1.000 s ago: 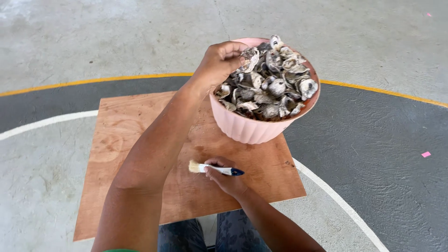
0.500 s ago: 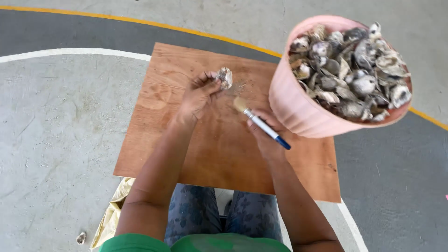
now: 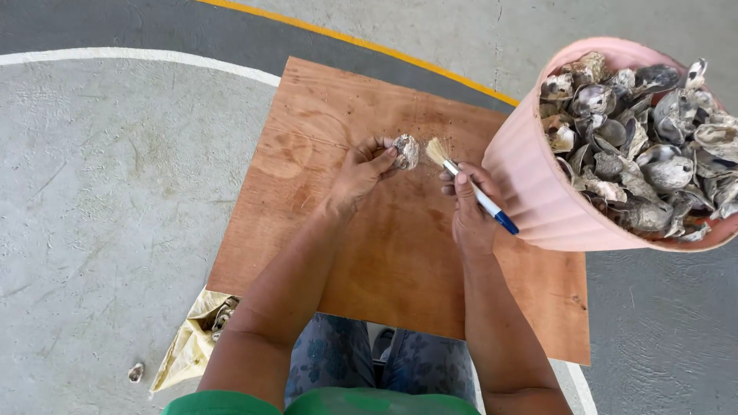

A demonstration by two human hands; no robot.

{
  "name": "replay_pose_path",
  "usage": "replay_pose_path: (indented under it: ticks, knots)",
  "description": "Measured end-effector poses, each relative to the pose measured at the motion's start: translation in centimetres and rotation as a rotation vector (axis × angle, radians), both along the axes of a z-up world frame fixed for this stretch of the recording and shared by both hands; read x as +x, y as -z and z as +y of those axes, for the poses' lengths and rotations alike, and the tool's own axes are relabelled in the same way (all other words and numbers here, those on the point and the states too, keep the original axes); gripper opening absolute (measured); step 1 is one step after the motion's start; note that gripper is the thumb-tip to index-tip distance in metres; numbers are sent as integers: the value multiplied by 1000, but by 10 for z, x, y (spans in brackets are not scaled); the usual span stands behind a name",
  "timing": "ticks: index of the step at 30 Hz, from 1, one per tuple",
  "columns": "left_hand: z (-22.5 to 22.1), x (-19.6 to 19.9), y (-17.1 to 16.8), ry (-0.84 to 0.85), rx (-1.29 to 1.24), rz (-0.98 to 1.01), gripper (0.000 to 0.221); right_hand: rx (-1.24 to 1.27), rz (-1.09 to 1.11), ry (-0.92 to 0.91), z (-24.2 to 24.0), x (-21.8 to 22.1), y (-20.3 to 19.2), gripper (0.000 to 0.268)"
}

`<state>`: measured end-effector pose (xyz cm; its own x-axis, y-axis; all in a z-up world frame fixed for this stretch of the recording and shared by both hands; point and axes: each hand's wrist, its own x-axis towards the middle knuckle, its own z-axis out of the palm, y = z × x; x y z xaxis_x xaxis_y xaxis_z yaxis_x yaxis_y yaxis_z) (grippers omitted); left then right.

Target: Cleaning individual oyster shells using a small handheld brush.

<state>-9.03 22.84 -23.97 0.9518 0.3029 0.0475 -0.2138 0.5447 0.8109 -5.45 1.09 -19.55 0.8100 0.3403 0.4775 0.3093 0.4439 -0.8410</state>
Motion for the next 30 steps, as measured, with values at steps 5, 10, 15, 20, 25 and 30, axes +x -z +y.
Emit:
replay_pose_path:
  ticks: [5,10,15,20,25,30]
  knots:
    - [-13,-6,-1,38,7,60,27,-21,-92,15,-2,-8,-6,18]
    - [-14,5,11,119,22,-10,23,-77,-200,111,-1,-8,-1,17]
    - [-19,-11,-6,85,70,68,22,-371,-347,228,-1,-25,-13,13]
    - [-13,3,14,29,77,45,22,-376,-385,71,-3,-13,-2,15]
    - [-10,-1,7,-14,19,44,21,-441,-443,74,-8,-16,-14,14]
    - [-15,-3,2,5,58,73,22,-223,-360,184,-4,-7,-12,14]
